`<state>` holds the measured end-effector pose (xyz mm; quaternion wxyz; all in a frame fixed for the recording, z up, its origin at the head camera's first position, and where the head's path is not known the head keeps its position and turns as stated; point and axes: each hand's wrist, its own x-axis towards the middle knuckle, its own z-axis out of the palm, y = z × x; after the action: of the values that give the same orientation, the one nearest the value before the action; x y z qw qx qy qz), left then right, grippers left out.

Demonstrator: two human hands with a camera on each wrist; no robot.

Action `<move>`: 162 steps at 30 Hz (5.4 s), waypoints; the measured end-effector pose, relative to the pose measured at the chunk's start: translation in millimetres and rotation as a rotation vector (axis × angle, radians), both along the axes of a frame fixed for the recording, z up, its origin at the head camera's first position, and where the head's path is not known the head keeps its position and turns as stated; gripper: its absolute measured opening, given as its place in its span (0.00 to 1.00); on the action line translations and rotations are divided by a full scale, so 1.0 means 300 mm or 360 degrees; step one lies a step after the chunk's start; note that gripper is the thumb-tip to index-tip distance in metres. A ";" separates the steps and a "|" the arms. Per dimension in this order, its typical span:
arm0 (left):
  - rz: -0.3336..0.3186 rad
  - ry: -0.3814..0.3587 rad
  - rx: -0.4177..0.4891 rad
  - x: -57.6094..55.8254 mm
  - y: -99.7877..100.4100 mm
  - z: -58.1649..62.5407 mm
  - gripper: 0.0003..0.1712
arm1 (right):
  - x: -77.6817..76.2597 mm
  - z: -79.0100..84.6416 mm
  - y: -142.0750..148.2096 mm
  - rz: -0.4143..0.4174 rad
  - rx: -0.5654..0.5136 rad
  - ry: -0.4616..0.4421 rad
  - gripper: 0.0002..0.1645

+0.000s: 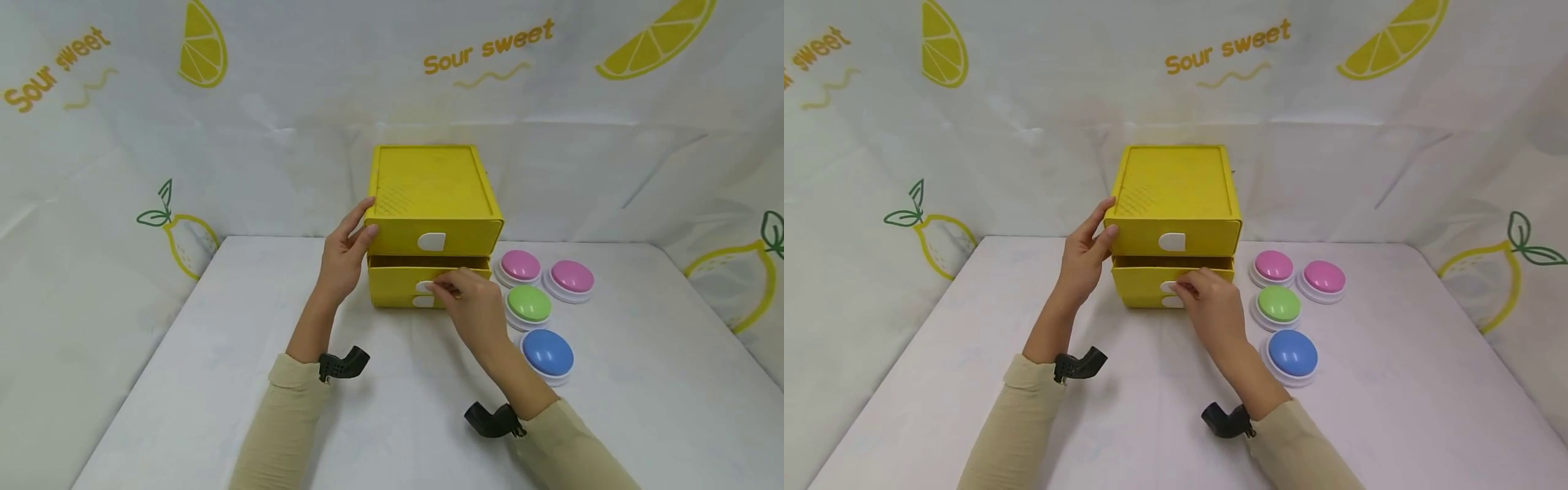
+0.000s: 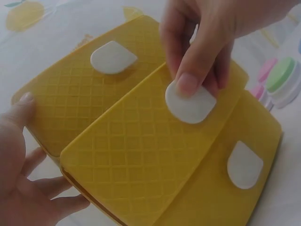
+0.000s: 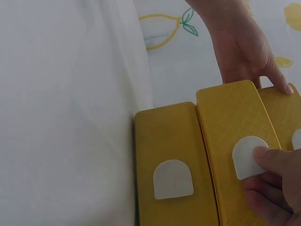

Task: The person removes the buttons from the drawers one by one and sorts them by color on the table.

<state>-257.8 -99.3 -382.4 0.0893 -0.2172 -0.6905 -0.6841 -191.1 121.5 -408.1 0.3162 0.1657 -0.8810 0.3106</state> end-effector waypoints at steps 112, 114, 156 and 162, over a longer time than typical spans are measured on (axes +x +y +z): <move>0.0017 0.0000 -0.0044 0.002 -0.001 0.005 0.28 | 0.001 0.039 0.122 0.0541 0.0633 -0.1226 0.29; 0.0021 0.0007 -0.0044 0.002 -0.002 0.006 0.28 | -0.006 0.039 0.114 0.0544 0.0682 -0.1247 0.28; 0.0045 0.0010 -0.0061 -0.003 0.001 0.003 0.28 | 0.034 0.062 0.232 0.0225 -0.0255 -0.1020 0.33; 0.0043 0.0000 -0.0058 -0.001 -0.003 0.000 0.28 | 0.059 0.083 0.321 0.0090 -0.0473 -0.1012 0.35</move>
<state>-258.2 -100.3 -382.4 0.0945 -0.2093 -0.7059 -0.6701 -173.4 217.9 -383.2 0.0381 0.0371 -0.8756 0.4801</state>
